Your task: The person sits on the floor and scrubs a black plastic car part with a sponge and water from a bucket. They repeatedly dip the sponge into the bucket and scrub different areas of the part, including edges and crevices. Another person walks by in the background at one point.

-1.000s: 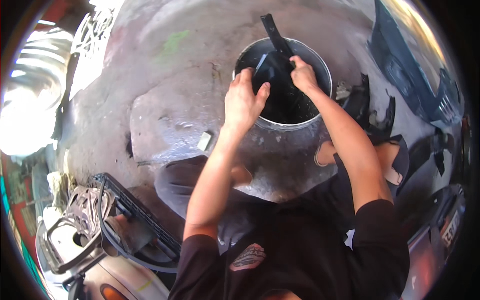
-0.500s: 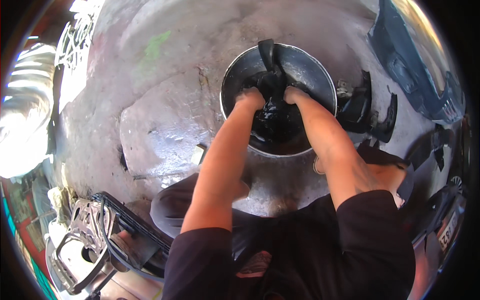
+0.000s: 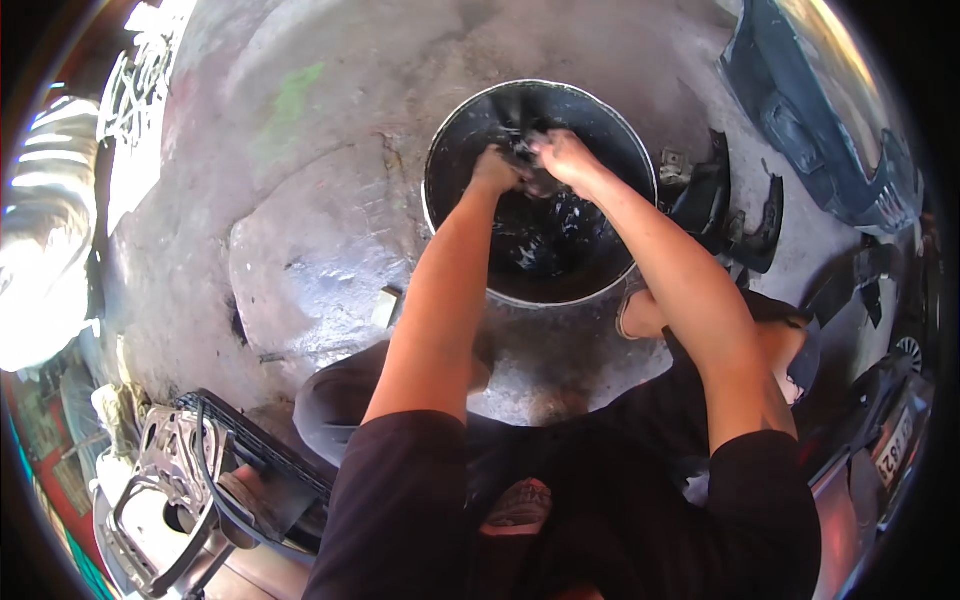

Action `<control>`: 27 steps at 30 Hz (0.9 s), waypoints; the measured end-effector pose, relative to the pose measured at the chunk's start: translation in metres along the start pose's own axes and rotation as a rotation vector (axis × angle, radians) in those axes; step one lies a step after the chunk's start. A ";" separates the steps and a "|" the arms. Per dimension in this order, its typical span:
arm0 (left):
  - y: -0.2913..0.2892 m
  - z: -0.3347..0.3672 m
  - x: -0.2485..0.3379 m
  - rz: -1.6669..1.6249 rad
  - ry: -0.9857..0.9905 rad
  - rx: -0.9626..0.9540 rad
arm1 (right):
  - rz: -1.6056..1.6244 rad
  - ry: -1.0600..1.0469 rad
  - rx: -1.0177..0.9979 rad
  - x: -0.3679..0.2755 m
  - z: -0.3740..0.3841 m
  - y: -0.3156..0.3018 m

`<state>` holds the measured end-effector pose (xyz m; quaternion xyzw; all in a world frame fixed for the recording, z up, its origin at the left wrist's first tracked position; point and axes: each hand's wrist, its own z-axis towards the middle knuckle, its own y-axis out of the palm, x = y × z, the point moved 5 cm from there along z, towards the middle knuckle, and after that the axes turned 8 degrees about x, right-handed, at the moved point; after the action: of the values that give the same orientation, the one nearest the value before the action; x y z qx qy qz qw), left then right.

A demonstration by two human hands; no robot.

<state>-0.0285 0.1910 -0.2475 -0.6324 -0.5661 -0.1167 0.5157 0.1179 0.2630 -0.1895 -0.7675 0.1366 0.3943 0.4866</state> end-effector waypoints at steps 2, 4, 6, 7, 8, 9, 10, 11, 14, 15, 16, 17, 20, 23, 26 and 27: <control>0.011 -0.003 -0.009 0.368 0.284 -0.074 | -0.352 0.041 -0.157 0.002 -0.006 0.000; -0.011 -0.026 0.009 0.411 0.117 0.079 | -0.639 0.062 -0.265 0.016 -0.002 -0.002; -0.041 -0.055 0.044 0.331 -0.085 0.201 | -0.617 0.162 -0.168 0.035 0.012 0.003; -0.046 -0.058 0.040 0.320 -0.110 0.230 | -0.552 0.216 -0.053 0.035 0.006 0.008; -0.051 -0.056 0.037 0.308 -0.129 0.261 | -0.484 0.268 0.068 0.036 0.006 0.011; -0.051 -0.051 0.038 0.296 -0.133 0.286 | -0.515 0.268 0.003 0.060 0.011 0.028; -0.037 -0.024 0.006 0.463 -0.026 0.236 | -0.492 0.203 -0.053 0.067 0.023 0.052; -0.025 -0.021 0.008 0.507 -0.024 0.203 | -0.478 0.191 -0.095 0.089 0.030 0.058; -0.015 -0.023 -0.003 0.438 -0.113 0.147 | 0.202 0.330 0.046 0.028 0.016 0.040; -0.032 -0.042 0.017 0.424 -0.132 0.134 | 0.358 0.290 -0.072 0.014 0.014 0.027; -0.027 -0.036 0.015 0.446 -0.096 0.129 | 0.513 0.269 -0.195 0.002 0.009 0.010; -0.034 -0.041 0.000 0.467 -0.096 0.147 | 0.532 0.219 -0.266 -0.059 -0.023 -0.021; -0.041 -0.099 0.091 0.487 0.088 0.203 | 0.252 0.054 -0.311 -0.051 -0.030 -0.079; -0.047 -0.141 0.123 0.520 0.196 0.277 | 0.244 -0.012 -0.156 -0.104 -0.080 -0.132; -0.065 -0.185 0.136 0.338 0.367 0.386 | 0.473 0.026 0.021 -0.099 -0.097 -0.145; -0.074 -0.199 0.132 0.282 0.416 0.434 | 0.584 -0.006 0.056 -0.102 -0.104 -0.145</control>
<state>0.0408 0.1007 -0.0246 -0.5423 -0.3672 -0.0475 0.7542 0.1869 0.2274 0.0011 -0.6808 0.3613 0.5160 0.3737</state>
